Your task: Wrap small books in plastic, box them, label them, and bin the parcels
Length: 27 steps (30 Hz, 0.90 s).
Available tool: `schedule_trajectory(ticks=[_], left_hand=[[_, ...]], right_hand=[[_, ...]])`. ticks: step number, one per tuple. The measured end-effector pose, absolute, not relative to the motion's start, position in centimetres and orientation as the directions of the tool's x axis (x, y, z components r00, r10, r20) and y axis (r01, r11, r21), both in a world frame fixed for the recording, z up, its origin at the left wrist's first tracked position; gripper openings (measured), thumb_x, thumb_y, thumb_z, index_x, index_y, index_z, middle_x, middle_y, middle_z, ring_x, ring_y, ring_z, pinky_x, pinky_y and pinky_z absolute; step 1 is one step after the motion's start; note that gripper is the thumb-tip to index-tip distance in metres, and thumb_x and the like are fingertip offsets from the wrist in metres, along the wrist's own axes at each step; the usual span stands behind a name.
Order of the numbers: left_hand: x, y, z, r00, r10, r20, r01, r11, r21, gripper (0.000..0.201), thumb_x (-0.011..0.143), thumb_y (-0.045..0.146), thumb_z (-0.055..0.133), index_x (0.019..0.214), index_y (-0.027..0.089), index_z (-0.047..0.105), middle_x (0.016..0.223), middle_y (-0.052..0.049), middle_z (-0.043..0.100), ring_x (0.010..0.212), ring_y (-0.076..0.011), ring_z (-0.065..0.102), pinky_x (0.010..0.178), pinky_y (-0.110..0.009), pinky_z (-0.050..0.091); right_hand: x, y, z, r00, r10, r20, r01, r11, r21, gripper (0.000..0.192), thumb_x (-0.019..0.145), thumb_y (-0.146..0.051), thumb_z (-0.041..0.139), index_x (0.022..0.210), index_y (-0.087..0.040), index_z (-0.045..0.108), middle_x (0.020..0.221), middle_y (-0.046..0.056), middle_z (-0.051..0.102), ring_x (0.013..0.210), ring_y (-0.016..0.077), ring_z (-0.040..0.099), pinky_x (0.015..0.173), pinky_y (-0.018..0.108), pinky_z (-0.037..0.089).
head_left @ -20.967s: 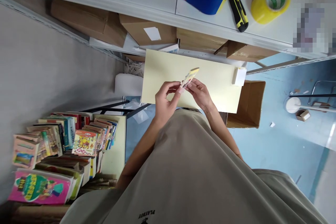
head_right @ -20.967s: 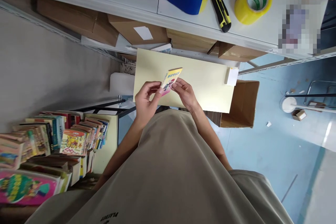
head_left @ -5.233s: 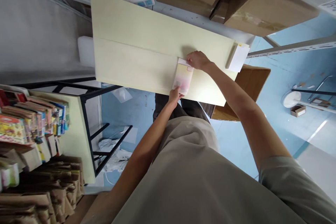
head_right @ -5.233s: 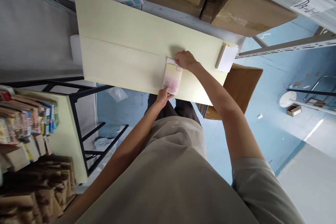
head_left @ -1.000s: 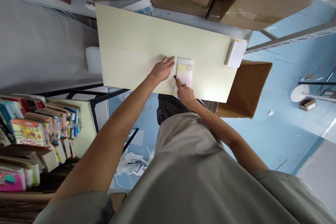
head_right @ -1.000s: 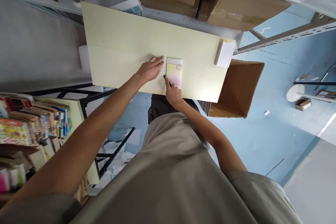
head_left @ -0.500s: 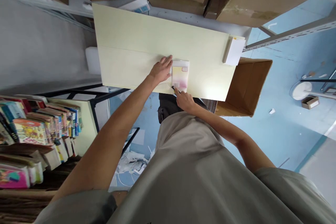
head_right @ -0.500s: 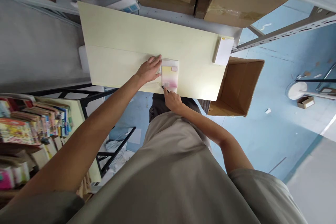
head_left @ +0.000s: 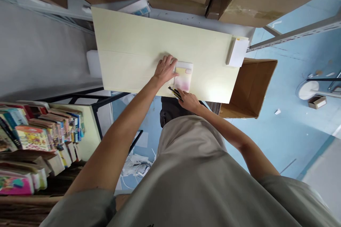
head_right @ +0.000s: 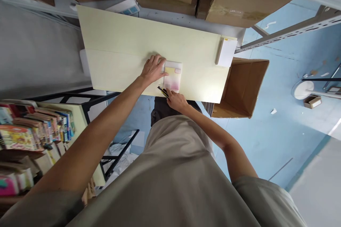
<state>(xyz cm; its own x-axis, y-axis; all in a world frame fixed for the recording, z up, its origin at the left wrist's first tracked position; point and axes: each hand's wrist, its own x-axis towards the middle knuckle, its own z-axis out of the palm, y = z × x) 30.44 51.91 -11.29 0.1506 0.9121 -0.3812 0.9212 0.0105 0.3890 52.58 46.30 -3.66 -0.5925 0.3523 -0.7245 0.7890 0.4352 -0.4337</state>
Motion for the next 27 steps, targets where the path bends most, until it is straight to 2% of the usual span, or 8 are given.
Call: schedule_trajectory(ticks=[3, 8, 11, 13, 17, 22, 27], left_hand=[[30.3, 52.1, -11.4, 0.16, 0.909, -0.385, 0.914, 0.011, 0.405, 0.086, 0.099, 0.064, 0.084, 0.166, 0.017, 0.054, 0.169, -0.03, 0.055, 0.159, -0.0528, 0.051, 0.129, -0.068, 0.049], [30.4, 52.1, -11.2, 0.169, 0.9, -0.402, 0.912, 0.012, 0.41, 0.078, 0.105, 0.05, 0.079, 0.168, 0.014, 0.052, 0.169, -0.03, 0.055, 0.16, -0.0503, 0.052, 0.13, -0.065, 0.051], [30.4, 52.0, -10.8, 0.171, 0.898, -0.406, 0.911, 0.014, 0.413, 0.083, 0.104, 0.045, 0.079, 0.174, 0.013, 0.046, 0.171, -0.03, 0.053, 0.16, -0.0492, 0.054, 0.13, -0.062, 0.051], [30.3, 51.8, -10.6, 0.183, 0.892, -0.413, 0.908, 0.008, 0.419, 0.084, 0.103, 0.044, 0.08, 0.174, 0.014, 0.046, 0.169, -0.029, 0.055, 0.159, -0.0488, 0.055, 0.131, -0.061, 0.052], [30.1, 51.0, -10.6, 0.239, 0.858, -0.454, 0.905, -0.028, 0.424, 0.063, 0.103, 0.035, 0.073, 0.163, 0.019, 0.06, 0.154, -0.022, 0.067, 0.148, -0.0425, 0.065, 0.124, -0.056, 0.06], [30.3, 50.4, -11.0, 0.263, 0.854, -0.448, 0.894, -0.042, 0.446, 0.062, 0.1, 0.019, 0.063, 0.162, 0.019, 0.062, 0.153, -0.021, 0.068, 0.145, -0.0391, 0.066, 0.117, -0.053, 0.064], [30.5, 51.0, -10.8, 0.284, 0.831, -0.478, 0.901, -0.06, 0.431, 0.058, 0.101, 0.014, 0.061, 0.159, 0.02, 0.065, 0.153, -0.02, 0.068, 0.146, -0.039, 0.067, 0.121, -0.054, 0.061]], right_hand=[[53.7, 47.3, -4.9, -0.665, 0.249, -0.705, 0.694, 0.554, -0.459, 0.07, 0.114, -0.022, 0.04, 0.183, -0.01, 0.033, 0.175, 0.025, 0.062, 0.134, 0.0408, 0.08, 0.108, 0.05, 0.063], [55.0, 49.0, -5.0, -0.698, 0.128, -0.705, 0.568, 0.698, -0.436, 0.072, 0.113, -0.018, 0.04, 0.185, -0.011, 0.03, 0.179, 0.027, 0.056, 0.13, 0.0409, 0.082, 0.103, 0.049, 0.062], [55.3, 49.2, -4.6, -0.708, 0.12, -0.696, 0.547, 0.717, -0.433, 0.071, 0.112, -0.017, 0.039, 0.183, -0.008, 0.03, 0.179, 0.029, 0.054, 0.129, 0.0406, 0.082, 0.098, 0.049, 0.061], [55.3, 48.9, -4.6, -0.713, 0.132, -0.689, 0.548, 0.717, -0.43, 0.065, 0.113, -0.018, 0.038, 0.177, -0.006, 0.038, 0.173, 0.03, 0.06, 0.127, 0.04, 0.082, 0.095, 0.047, 0.061], [55.3, 48.2, -5.3, -0.735, 0.11, -0.669, 0.519, 0.728, -0.449, 0.051, 0.114, -0.022, 0.04, 0.16, -0.006, 0.052, 0.156, 0.028, 0.072, 0.123, 0.0396, 0.082, 0.092, 0.044, 0.058], [55.2, 48.1, -6.0, -0.753, 0.047, -0.656, 0.457, 0.755, -0.47, 0.05, 0.112, -0.023, 0.044, 0.16, -0.007, 0.052, 0.151, 0.026, 0.074, 0.12, 0.0398, 0.082, 0.093, 0.044, 0.056], [55.9, 48.7, -5.7, -0.741, 0.078, -0.667, 0.487, 0.747, -0.452, 0.05, 0.113, -0.023, 0.043, 0.161, -0.008, 0.051, 0.155, 0.027, 0.072, 0.124, 0.0388, 0.081, 0.093, 0.042, 0.056]])
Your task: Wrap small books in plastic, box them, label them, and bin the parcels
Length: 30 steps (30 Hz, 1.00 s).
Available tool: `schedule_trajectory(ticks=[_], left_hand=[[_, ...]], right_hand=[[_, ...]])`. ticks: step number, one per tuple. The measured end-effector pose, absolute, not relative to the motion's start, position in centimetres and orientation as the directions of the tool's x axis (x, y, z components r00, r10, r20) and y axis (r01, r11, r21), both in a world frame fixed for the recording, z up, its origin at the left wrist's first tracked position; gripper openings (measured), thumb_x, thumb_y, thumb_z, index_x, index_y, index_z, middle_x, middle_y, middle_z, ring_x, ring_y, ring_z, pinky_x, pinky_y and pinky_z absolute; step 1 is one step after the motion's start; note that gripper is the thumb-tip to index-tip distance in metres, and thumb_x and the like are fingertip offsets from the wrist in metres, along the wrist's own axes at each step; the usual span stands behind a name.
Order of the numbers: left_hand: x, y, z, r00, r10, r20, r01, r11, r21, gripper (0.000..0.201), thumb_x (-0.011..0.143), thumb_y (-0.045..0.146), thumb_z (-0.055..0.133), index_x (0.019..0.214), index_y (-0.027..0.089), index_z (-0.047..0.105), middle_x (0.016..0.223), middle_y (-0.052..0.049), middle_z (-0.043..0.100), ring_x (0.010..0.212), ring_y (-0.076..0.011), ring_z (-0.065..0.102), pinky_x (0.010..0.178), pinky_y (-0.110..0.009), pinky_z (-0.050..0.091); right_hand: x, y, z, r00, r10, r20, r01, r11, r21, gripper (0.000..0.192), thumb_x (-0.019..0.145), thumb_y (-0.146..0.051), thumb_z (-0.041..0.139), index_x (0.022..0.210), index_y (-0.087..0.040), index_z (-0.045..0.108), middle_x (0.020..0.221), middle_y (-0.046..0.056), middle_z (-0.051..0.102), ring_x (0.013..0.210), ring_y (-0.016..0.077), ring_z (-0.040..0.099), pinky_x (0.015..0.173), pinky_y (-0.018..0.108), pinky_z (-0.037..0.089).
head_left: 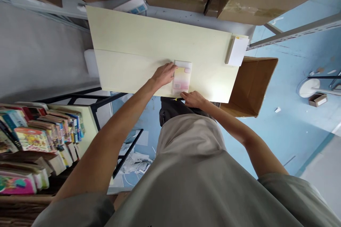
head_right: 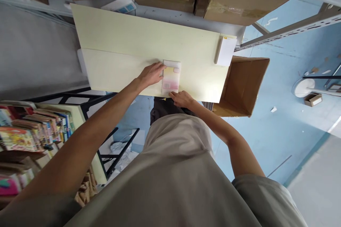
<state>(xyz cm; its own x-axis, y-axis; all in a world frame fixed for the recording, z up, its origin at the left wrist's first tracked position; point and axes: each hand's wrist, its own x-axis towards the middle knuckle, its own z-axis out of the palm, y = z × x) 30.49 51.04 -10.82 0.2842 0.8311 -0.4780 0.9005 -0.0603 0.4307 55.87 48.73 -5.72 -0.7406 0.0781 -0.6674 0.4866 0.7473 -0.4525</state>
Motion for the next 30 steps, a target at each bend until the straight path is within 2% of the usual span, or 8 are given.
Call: schedule_trajectory(ticks=[4, 8, 13, 17, 23, 30], left_hand=[[30.3, 51.6, -10.7, 0.32, 0.814, -0.485, 0.906, -0.113, 0.408, 0.058, 0.099, 0.016, 0.067, 0.157, 0.021, 0.065, 0.154, -0.019, 0.068, 0.143, -0.0386, 0.068, 0.119, -0.052, 0.062], [29.4, 51.4, -10.8, 0.359, 0.791, -0.495, 0.902, -0.159, 0.401, 0.06, 0.096, 0.013, 0.068, 0.155, 0.021, 0.065, 0.153, -0.017, 0.069, 0.139, -0.0357, 0.07, 0.113, -0.046, 0.063], [28.3, 50.8, -11.6, 0.361, 0.71, -0.605, 0.902, -0.099, 0.421, 0.041, 0.092, 0.027, 0.086, 0.131, 0.025, 0.075, 0.135, -0.011, 0.078, 0.122, -0.0324, 0.075, 0.1, -0.039, 0.062], [28.8, 51.0, -12.3, 0.341, 0.685, -0.644, 0.907, -0.06, 0.417, 0.036, 0.088, 0.035, 0.093, 0.119, 0.024, 0.079, 0.131, -0.01, 0.078, 0.123, -0.0317, 0.073, 0.099, -0.036, 0.059], [30.3, 52.0, -12.7, 0.328, 0.653, -0.682, 0.933, -0.113, 0.341, 0.048, 0.082, 0.03, 0.1, 0.126, 0.023, 0.081, 0.129, -0.011, 0.08, 0.121, -0.0347, 0.075, 0.098, -0.038, 0.06], [30.6, 51.9, -11.7, 0.366, 0.64, -0.675, 0.926, -0.177, 0.334, 0.052, 0.089, 0.029, 0.095, 0.137, 0.018, 0.078, 0.137, -0.015, 0.079, 0.128, -0.0367, 0.076, 0.107, -0.04, 0.062]], right_hand=[[56.1, 48.7, -4.7, -0.692, 0.17, -0.702, 0.601, 0.673, -0.43, 0.05, 0.113, -0.023, 0.044, 0.16, -0.008, 0.051, 0.154, 0.029, 0.073, 0.125, 0.0405, 0.081, 0.097, 0.045, 0.059], [55.2, 47.8, -3.3, -0.605, 0.267, -0.75, 0.75, 0.507, -0.424, 0.05, 0.115, -0.028, 0.044, 0.16, -0.007, 0.047, 0.134, 0.026, 0.084, 0.122, 0.0417, 0.082, 0.1, 0.046, 0.06], [54.0, 46.1, -2.8, -0.512, 0.301, -0.804, 0.837, 0.384, -0.39, 0.046, 0.122, -0.036, 0.038, 0.159, -0.01, 0.046, 0.132, 0.026, 0.085, 0.123, 0.0411, 0.083, 0.099, 0.045, 0.061], [52.9, 44.2, -2.9, -0.416, 0.354, -0.838, 0.904, 0.263, -0.338, 0.045, 0.126, -0.041, 0.033, 0.157, -0.013, 0.05, 0.132, 0.024, 0.085, 0.125, 0.0407, 0.083, 0.1, 0.045, 0.063], [50.4, 40.1, -3.3, -0.227, 0.447, -0.865, 0.971, 0.039, -0.235, 0.048, 0.127, -0.041, 0.029, 0.162, -0.014, 0.046, 0.131, 0.022, 0.085, 0.122, 0.0407, 0.084, 0.101, 0.048, 0.063], [46.1, 36.9, -4.1, -0.083, 0.551, -0.83, 0.972, -0.14, -0.191, 0.044, 0.127, -0.039, 0.028, 0.157, -0.014, 0.048, 0.129, 0.021, 0.086, 0.118, 0.0385, 0.085, 0.1, 0.045, 0.063]])
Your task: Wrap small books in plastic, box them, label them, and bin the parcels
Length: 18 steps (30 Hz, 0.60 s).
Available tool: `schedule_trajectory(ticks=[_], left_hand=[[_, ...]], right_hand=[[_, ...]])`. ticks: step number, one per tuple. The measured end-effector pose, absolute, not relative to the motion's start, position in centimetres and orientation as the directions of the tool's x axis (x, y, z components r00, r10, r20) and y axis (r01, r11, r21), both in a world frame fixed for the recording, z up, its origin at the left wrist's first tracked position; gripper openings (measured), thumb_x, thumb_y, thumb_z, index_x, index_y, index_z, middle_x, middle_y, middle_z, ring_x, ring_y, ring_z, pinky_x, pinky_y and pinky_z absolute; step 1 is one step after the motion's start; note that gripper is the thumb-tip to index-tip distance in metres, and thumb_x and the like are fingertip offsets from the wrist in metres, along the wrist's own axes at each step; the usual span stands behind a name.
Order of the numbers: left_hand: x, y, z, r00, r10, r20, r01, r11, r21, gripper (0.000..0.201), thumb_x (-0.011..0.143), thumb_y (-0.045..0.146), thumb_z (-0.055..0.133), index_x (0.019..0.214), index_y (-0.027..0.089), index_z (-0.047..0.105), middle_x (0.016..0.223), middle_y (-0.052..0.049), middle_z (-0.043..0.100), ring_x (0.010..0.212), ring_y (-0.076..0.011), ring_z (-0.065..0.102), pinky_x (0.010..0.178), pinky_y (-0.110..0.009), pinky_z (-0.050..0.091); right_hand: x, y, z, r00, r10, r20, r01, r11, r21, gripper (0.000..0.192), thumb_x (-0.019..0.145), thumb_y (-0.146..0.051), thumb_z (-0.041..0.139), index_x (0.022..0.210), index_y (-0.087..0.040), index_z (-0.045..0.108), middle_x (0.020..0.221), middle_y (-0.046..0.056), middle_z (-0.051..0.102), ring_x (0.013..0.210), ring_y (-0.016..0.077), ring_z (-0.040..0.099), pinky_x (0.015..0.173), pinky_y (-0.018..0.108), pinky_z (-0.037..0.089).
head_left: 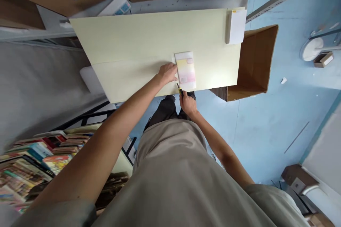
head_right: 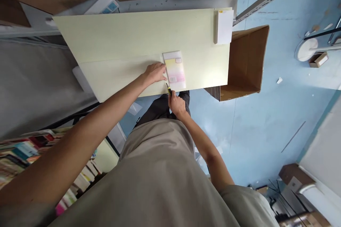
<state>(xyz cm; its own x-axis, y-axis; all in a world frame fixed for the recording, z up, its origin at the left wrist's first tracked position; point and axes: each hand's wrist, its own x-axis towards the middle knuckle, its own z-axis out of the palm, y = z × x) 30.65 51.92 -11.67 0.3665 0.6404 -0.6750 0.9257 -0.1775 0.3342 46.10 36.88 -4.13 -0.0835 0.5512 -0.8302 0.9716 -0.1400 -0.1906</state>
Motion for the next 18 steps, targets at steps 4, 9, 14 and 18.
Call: schedule_trajectory(ticks=[4, 9, 14, 18], left_hand=[[30.6, 51.9, -11.5, 0.371, 0.631, -0.681, 0.925, -0.189, 0.33, 0.056, 0.09, 0.029, 0.094, 0.142, 0.018, 0.076, 0.138, -0.015, 0.078, 0.131, -0.0364, 0.074, 0.112, -0.04, 0.061], [30.7, 52.1, -11.5, 0.377, 0.624, -0.684, 0.922, -0.183, 0.341, 0.06, 0.088, 0.028, 0.097, 0.143, 0.018, 0.077, 0.138, -0.016, 0.078, 0.131, -0.0392, 0.074, 0.116, -0.045, 0.06], [30.8, 52.1, -11.1, 0.39, 0.618, -0.682, 0.917, -0.197, 0.346, 0.058, 0.09, 0.024, 0.094, 0.145, 0.016, 0.076, 0.139, -0.017, 0.079, 0.134, -0.0388, 0.074, 0.118, -0.045, 0.06], [30.8, 52.0, -10.9, 0.403, 0.609, -0.683, 0.913, -0.218, 0.345, 0.066, 0.091, 0.025, 0.093, 0.153, 0.016, 0.072, 0.145, -0.019, 0.077, 0.138, -0.0411, 0.073, 0.121, -0.047, 0.059]], right_hand=[[44.3, 36.3, -4.8, -0.017, 0.584, -0.812, 0.959, -0.222, -0.179, 0.04, 0.127, -0.036, 0.028, 0.153, -0.014, 0.049, 0.129, 0.02, 0.086, 0.117, 0.0371, 0.086, 0.098, 0.043, 0.063], [43.2, 36.0, -5.3, 0.035, 0.606, -0.795, 0.95, -0.266, -0.161, 0.039, 0.127, -0.034, 0.026, 0.153, -0.015, 0.048, 0.131, 0.02, 0.086, 0.118, 0.0343, 0.086, 0.098, 0.04, 0.063], [42.8, 35.9, -5.2, 0.045, 0.624, -0.78, 0.949, -0.271, -0.162, 0.038, 0.127, -0.031, 0.027, 0.154, -0.015, 0.048, 0.133, 0.021, 0.085, 0.12, 0.0335, 0.086, 0.099, 0.039, 0.063], [42.5, 36.0, -5.0, 0.046, 0.624, -0.78, 0.95, -0.268, -0.159, 0.037, 0.127, -0.03, 0.028, 0.155, -0.015, 0.048, 0.132, 0.023, 0.085, 0.121, 0.0334, 0.086, 0.1, 0.04, 0.064]])
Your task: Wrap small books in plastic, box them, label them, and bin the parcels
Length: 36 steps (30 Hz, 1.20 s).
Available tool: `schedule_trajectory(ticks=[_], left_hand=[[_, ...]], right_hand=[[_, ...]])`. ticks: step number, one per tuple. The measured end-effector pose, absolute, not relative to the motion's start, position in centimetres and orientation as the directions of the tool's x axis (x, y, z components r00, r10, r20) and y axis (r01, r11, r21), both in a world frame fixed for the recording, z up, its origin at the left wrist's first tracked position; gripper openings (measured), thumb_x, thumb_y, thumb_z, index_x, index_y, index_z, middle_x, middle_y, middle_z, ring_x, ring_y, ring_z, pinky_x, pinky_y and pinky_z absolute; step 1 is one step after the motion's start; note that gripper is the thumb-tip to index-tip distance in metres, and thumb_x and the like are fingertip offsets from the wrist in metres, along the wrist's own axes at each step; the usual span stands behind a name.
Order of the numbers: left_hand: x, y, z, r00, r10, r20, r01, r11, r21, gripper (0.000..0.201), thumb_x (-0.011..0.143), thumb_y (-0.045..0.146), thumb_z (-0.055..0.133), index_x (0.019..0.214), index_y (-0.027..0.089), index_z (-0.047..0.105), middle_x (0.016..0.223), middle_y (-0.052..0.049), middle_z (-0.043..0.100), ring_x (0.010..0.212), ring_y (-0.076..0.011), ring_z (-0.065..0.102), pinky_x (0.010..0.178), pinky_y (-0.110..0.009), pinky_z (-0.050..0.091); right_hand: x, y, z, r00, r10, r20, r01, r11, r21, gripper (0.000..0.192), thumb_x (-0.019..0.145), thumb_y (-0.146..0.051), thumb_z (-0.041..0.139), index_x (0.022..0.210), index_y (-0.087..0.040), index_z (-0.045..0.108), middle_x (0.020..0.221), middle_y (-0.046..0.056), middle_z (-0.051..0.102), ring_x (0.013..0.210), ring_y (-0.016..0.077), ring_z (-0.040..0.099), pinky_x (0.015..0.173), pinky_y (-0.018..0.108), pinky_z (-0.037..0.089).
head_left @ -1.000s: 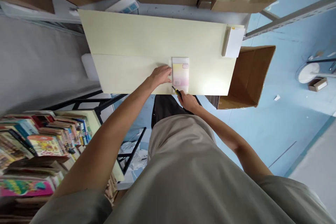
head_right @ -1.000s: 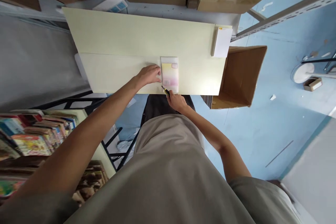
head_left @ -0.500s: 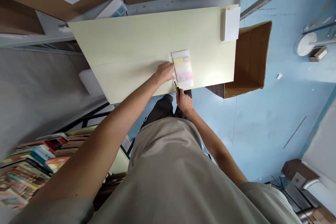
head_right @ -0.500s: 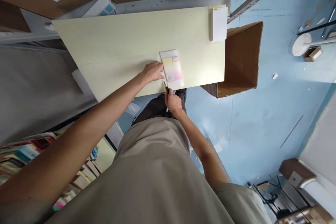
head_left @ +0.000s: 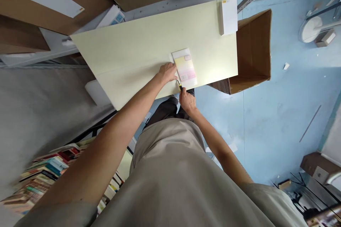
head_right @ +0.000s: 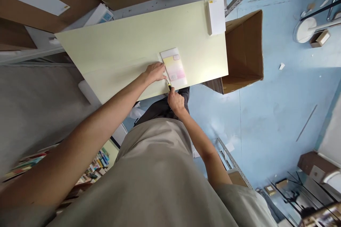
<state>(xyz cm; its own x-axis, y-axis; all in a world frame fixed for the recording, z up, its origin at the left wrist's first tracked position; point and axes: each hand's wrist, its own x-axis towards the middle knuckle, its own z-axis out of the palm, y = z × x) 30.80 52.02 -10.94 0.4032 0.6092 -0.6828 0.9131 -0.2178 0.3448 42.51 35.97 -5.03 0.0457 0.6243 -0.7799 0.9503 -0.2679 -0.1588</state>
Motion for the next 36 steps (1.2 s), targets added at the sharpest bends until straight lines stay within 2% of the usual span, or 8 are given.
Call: schedule_trajectory(ticks=[6, 15, 19, 23, 27, 31, 34, 36], left_hand=[[31.1, 51.7, -10.6, 0.395, 0.597, -0.699, 0.919, -0.254, 0.302, 0.071, 0.096, 0.028, 0.084, 0.16, 0.006, 0.063, 0.153, -0.026, 0.071, 0.144, -0.0411, 0.068, 0.124, -0.045, 0.056], [31.0, 51.0, -11.5, 0.371, 0.608, -0.702, 0.923, -0.157, 0.351, 0.084, 0.097, 0.036, 0.085, 0.169, 0.009, 0.053, 0.163, -0.028, 0.062, 0.156, -0.0454, 0.057, 0.132, -0.052, 0.049], [30.9, 49.3, -10.4, 0.324, 0.691, -0.646, 0.908, -0.036, 0.416, 0.067, 0.092, 0.018, 0.078, 0.155, 0.002, 0.063, 0.165, -0.033, 0.059, 0.16, -0.0453, 0.054, 0.135, -0.054, 0.044], [30.5, 48.5, -6.7, 0.239, 0.706, -0.667, 0.796, 0.251, 0.551, 0.04, 0.09, 0.018, 0.074, 0.129, 0.014, 0.078, 0.141, -0.023, 0.08, 0.145, -0.0402, 0.071, 0.128, -0.054, 0.054], [30.0, 49.9, -0.8, 0.204, 0.797, -0.568, 0.683, 0.3, 0.666, 0.027, 0.107, 0.028, 0.056, 0.115, 0.021, 0.081, 0.12, -0.012, 0.09, 0.119, -0.0281, 0.085, 0.108, -0.039, 0.067], [29.7, 53.6, 7.3, 0.066, 0.972, -0.224, 0.31, 0.194, 0.931, 0.044, 0.112, 0.024, 0.042, 0.143, 0.02, 0.073, 0.139, -0.015, 0.086, 0.117, -0.0236, 0.087, 0.108, -0.04, 0.069], [29.8, 57.0, 13.5, -0.074, 0.997, 0.036, 0.337, -0.009, 0.942, 0.05, 0.109, 0.019, 0.044, 0.154, 0.025, 0.067, 0.162, -0.01, 0.075, 0.136, -0.023, 0.08, 0.114, -0.038, 0.067], [30.0, 58.8, 16.5, -0.148, 0.984, 0.103, 0.394, -0.037, 0.918, 0.054, 0.11, 0.018, 0.042, 0.158, 0.027, 0.064, 0.168, -0.008, 0.07, 0.144, -0.0233, 0.076, 0.118, -0.038, 0.065]], right_hand=[[42.1, 36.0, -3.9, 0.066, 0.579, -0.813, 0.954, -0.275, -0.118, 0.04, 0.126, -0.028, 0.03, 0.156, -0.012, 0.05, 0.128, 0.025, 0.086, 0.124, 0.0358, 0.086, 0.1, 0.042, 0.066], [44.4, 34.0, -1.1, 0.023, 0.421, -0.907, 0.961, -0.258, -0.095, 0.035, 0.122, -0.024, 0.037, 0.148, -0.009, 0.057, 0.137, 0.029, 0.083, 0.134, 0.0382, 0.082, 0.106, 0.044, 0.062], [47.5, 34.3, 1.4, -0.028, 0.535, -0.845, 0.943, -0.265, -0.199, 0.034, 0.122, -0.03, 0.039, 0.142, -0.011, 0.059, 0.132, 0.027, 0.084, 0.127, 0.0388, 0.083, 0.099, 0.041, 0.059], [50.9, 37.8, 4.1, -0.069, 0.707, -0.704, 0.883, -0.284, -0.373, 0.047, 0.118, -0.042, 0.046, 0.155, -0.013, 0.052, 0.123, 0.022, 0.087, 0.113, 0.0409, 0.084, 0.089, 0.041, 0.058], [52.2, 45.2, 7.3, -0.135, 0.862, -0.488, 0.797, -0.198, -0.571, 0.066, 0.106, -0.042, 0.057, 0.166, -0.019, 0.04, 0.119, 0.016, 0.086, 0.1, 0.039, 0.084, 0.086, 0.042, 0.06], [50.6, 55.2, 12.3, -0.244, 0.957, -0.159, 0.707, 0.064, -0.704, 0.065, 0.102, -0.036, 0.058, 0.163, -0.021, 0.04, 0.132, 0.017, 0.08, 0.106, 0.0348, 0.082, 0.092, 0.044, 0.064], [48.1, 63.3, 15.8, -0.319, 0.94, 0.125, 0.666, 0.316, -0.675, 0.055, 0.104, -0.036, 0.059, 0.156, -0.019, 0.048, 0.148, 0.023, 0.068, 0.13, 0.0382, 0.076, 0.104, 0.049, 0.066], [46.0, 68.5, 16.7, -0.353, 0.906, 0.235, 0.648, 0.418, -0.637, 0.046, 0.11, -0.039, 0.055, 0.151, -0.017, 0.053, 0.151, 0.025, 0.061, 0.135, 0.0405, 0.074, 0.106, 0.055, 0.067]])
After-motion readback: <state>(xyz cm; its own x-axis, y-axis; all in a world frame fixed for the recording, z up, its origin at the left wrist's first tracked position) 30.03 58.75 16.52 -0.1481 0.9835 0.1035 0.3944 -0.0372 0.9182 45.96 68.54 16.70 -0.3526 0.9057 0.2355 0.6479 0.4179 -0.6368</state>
